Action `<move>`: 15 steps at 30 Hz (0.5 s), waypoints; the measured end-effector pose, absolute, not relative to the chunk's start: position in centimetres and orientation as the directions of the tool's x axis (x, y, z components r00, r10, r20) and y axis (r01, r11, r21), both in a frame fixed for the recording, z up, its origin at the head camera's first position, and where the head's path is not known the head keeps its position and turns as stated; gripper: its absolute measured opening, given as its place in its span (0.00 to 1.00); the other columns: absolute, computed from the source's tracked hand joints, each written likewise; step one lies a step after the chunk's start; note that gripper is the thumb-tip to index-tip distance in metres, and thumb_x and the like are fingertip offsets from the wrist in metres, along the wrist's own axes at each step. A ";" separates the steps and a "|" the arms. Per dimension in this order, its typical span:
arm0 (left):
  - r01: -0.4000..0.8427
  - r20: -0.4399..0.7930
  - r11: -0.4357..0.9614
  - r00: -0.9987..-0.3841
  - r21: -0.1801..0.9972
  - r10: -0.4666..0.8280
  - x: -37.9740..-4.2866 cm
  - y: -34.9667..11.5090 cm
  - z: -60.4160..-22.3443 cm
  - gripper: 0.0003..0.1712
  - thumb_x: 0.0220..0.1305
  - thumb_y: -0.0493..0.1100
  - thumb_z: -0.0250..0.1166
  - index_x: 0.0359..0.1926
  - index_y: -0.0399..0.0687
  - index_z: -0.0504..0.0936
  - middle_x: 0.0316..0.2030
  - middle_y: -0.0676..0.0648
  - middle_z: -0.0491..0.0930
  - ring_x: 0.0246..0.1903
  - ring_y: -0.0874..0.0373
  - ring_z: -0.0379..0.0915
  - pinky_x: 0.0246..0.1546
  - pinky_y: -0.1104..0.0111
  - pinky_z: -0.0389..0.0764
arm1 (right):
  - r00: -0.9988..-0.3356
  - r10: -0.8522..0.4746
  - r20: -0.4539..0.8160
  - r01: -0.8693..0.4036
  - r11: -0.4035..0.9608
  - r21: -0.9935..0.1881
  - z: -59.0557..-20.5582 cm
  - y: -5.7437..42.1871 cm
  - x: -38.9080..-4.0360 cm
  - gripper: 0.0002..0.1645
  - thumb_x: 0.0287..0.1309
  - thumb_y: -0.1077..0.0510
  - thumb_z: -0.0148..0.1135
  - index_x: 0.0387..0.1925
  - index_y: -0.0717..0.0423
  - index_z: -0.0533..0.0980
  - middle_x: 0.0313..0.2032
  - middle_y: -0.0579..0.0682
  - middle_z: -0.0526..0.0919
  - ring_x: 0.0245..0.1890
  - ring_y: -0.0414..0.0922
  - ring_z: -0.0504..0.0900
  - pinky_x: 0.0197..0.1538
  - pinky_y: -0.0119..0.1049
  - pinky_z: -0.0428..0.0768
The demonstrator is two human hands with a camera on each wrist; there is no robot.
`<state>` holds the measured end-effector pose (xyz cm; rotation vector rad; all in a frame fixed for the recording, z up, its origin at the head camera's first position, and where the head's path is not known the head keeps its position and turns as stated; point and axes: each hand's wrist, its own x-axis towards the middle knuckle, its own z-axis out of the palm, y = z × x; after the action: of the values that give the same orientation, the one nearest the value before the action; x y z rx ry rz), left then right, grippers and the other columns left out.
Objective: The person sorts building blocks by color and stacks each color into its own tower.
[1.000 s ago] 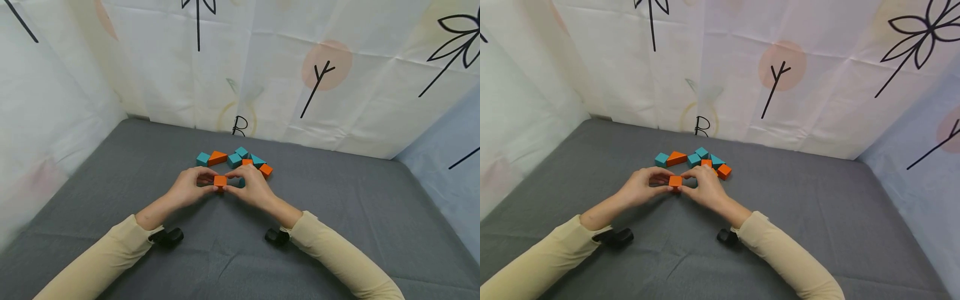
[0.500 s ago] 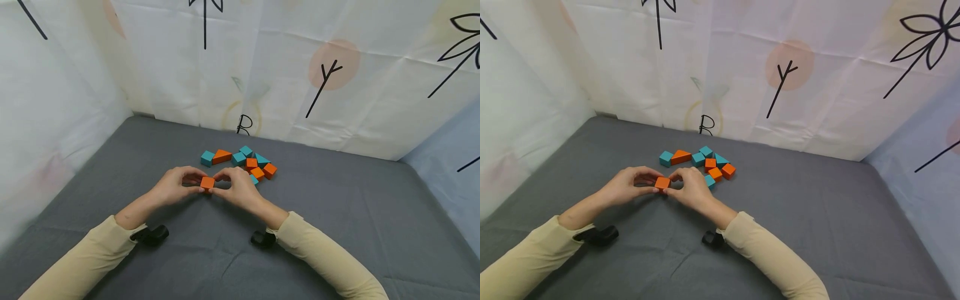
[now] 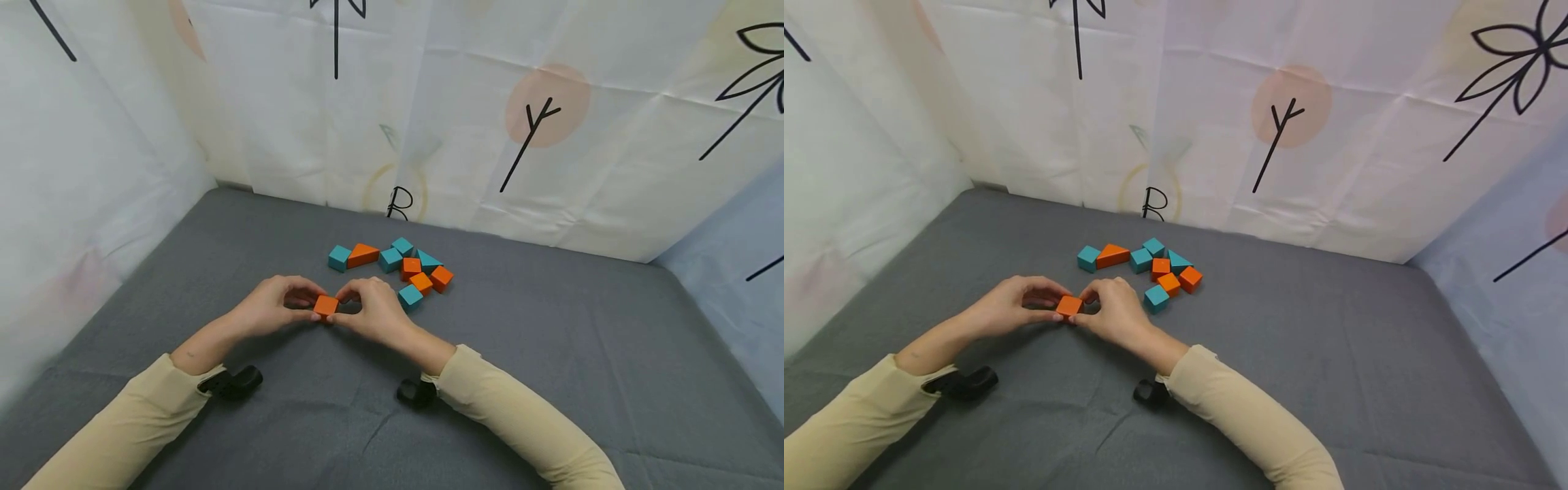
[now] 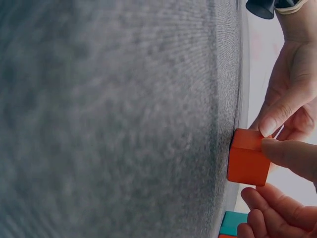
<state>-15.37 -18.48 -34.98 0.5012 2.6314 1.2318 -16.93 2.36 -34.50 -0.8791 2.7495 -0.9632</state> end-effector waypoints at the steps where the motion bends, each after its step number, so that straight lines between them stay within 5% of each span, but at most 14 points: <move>1: 0.221 -0.031 0.596 -0.923 0.772 0.382 -15.4 -18.5 -35.0 0.19 0.59 0.34 0.67 0.52 0.35 0.79 0.48 0.38 0.81 0.47 0.47 0.79 0.50 0.57 0.81 | -0.829 -0.552 0.089 -0.488 0.635 -0.599 -34.5 2.3 -16.9 0.17 0.52 0.52 0.72 0.43 0.55 0.82 0.42 0.48 0.86 0.42 0.46 0.77 0.46 0.35 0.74; 15: 0.237 -0.022 0.567 -0.911 0.789 0.412 -15.7 -18.6 -35.2 0.20 0.58 0.34 0.68 0.52 0.33 0.79 0.49 0.37 0.80 0.48 0.46 0.78 0.53 0.57 0.80 | -0.830 -0.553 0.069 -0.483 0.651 -0.586 -34.4 2.2 -16.9 0.19 0.52 0.50 0.72 0.43 0.55 0.82 0.42 0.48 0.85 0.43 0.46 0.76 0.47 0.36 0.74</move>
<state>-15.70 -18.61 -35.23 0.5449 2.5956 1.2610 -16.93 2.25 -34.41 -0.8655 2.7486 -0.9237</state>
